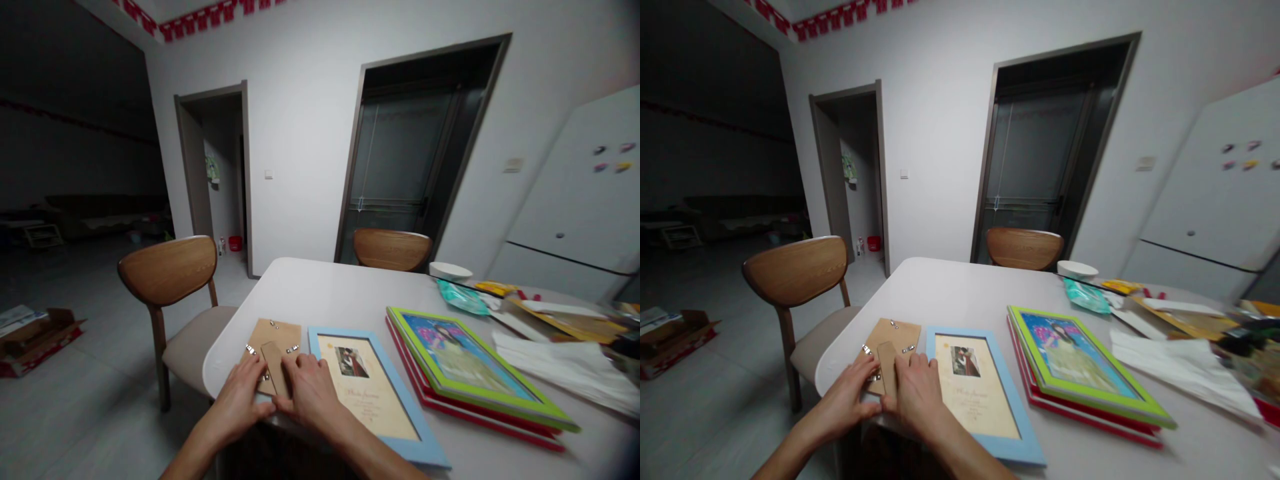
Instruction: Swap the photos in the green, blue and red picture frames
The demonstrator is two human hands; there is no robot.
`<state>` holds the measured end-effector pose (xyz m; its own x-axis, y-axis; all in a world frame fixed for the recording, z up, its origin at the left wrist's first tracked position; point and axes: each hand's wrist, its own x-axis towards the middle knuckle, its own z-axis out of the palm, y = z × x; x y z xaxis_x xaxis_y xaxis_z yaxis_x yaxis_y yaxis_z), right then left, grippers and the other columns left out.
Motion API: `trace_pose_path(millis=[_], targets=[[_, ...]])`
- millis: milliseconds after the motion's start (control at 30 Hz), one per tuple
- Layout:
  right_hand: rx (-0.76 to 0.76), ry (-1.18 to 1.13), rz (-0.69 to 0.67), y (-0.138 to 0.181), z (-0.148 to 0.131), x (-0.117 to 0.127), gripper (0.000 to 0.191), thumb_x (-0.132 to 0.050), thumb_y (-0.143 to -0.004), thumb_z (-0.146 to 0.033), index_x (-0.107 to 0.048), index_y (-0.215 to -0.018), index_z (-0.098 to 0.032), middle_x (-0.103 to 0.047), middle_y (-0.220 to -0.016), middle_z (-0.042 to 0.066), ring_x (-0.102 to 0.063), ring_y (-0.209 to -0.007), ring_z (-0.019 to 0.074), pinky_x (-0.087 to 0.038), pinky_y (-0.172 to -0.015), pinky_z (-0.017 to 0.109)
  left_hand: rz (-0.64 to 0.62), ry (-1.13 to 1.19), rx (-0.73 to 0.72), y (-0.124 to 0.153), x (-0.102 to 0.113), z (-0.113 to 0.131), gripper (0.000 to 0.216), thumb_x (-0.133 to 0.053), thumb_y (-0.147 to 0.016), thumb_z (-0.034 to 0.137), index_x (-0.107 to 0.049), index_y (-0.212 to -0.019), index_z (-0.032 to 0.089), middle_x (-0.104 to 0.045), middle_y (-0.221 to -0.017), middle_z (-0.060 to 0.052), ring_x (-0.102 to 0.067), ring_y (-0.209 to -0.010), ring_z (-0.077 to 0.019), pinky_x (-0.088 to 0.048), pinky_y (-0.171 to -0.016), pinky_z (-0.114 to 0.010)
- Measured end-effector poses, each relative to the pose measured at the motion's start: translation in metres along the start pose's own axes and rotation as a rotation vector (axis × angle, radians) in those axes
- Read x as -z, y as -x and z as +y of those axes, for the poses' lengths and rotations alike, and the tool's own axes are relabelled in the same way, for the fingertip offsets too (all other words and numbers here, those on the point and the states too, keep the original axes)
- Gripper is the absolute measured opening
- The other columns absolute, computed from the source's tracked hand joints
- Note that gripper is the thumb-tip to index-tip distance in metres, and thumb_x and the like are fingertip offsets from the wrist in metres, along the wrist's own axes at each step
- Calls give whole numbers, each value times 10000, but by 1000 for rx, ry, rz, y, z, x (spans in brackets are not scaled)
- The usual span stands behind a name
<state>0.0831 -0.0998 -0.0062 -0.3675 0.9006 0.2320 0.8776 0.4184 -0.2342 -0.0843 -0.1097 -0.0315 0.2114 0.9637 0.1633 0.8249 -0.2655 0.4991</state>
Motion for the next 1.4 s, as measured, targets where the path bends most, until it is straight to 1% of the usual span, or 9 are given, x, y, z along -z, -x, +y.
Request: trace_pose_path(millis=[267, 400, 533, 733, 833, 933, 1100, 1300, 1400], targets=[[-51, -271, 76, -10, 2, 5, 524, -514, -592, -201, -460, -1111, -155, -523, -969, 97, -499, -892, 193, -370, -795, 283, 144, -19, -44, 5, -5, -22, 589, -589, -647, 229, -378, -1194, 167, -383, -1291, -103, -341, -1183, -212, -275, -990, -368], [22, -366, 177, -3, 2, 39, 508, -514, -586, -173, -478, -1093, -172, -526, -978, 76, -507, -873, 169, -393, -798, 270, 280, -12, -203, 2, 6, -1, 533, -548, -718, 243, -344, -1207, 187, -362, -1304, -99, -337, -1186, -210, -300, -982, -368], [31, -342, 284, 12, 20, 82, 428, -492, -598, -167, -530, -1024, -172, -564, -956, 70, -515, -885, 178, -393, -818, 300, 420, 9, -333, -5, 20, 41, 530, -531, -752, 261, -314, -1225, 163, -329, -1320, -115, -289, -1211, -218, -269, -1005, -365], [-133, -273, 119, 54, 82, 99, 339, -469, -593, -204, -599, -905, -189, -596, -940, 66, -541, -878, 199, -402, -820, 323, 130, 101, -353, -8, -20, 100, 555, -617, -686, 234, -382, -1175, 117, -366, -1290, -151, -332, -1184, -223, -307, -984, -352], [-183, -226, 51, 74, 107, 91, 315, -459, -603, -222, -620, -873, -194, -604, -910, 65, -550, -862, 204, -412, -806, 324, -2, 130, -360, -5, -43, 113, 569, -635, -671, 244, -385, -1168, 128, -379, -1283, -134, -350, -1167, -222, -302, -978, -349], [-194, -201, 34, 85, 119, 81, 288, -453, -627, -250, -638, -842, -197, -607, -890, 67, -554, -853, 206, -417, -799, 321, -84, 87, -345, -1, -47, 116, 349, -605, -697, 256, -491, -1018, 178, -481, -1179, -80, -421, -1090, -221, -291, -959, -383], [-159, -197, 62, 88, 119, 57, 308, -436, -666, -250, -634, -892, -183, -587, -946, 81, -548, -877, 191, -413, -814, 294, -93, 37, -315, 0, -37, 113, 89, -521, -745, 182, -514, -833, 192, -534, -1039, -35, -454, -1013, -179, -285, -938, -333], [-119, -145, 91, 87, 113, 34, 333, -432, -692, -254, -611, -958, -167, -547, -1006, 98, -509, -946, 195, -383, -856, 300, -80, 50, -292, -3, -37, 105, 139, -412, -790, 124, -481, -886, 197, -548, -995, -33, -486, -954, -154, -290, -931, -327], [-111, -94, 126, 82, 114, 29, 324, -427, -702, -244, -609, -960, -170, -545, -984, 98, -502, -928, 196, -380, -846, 306, -82, 64, -325, -1, -39, 98, 223, -581, -712, 263, -482, -899, 191, -477, -1146, -67, -414, -1076, -202, -234, -973, -373]])
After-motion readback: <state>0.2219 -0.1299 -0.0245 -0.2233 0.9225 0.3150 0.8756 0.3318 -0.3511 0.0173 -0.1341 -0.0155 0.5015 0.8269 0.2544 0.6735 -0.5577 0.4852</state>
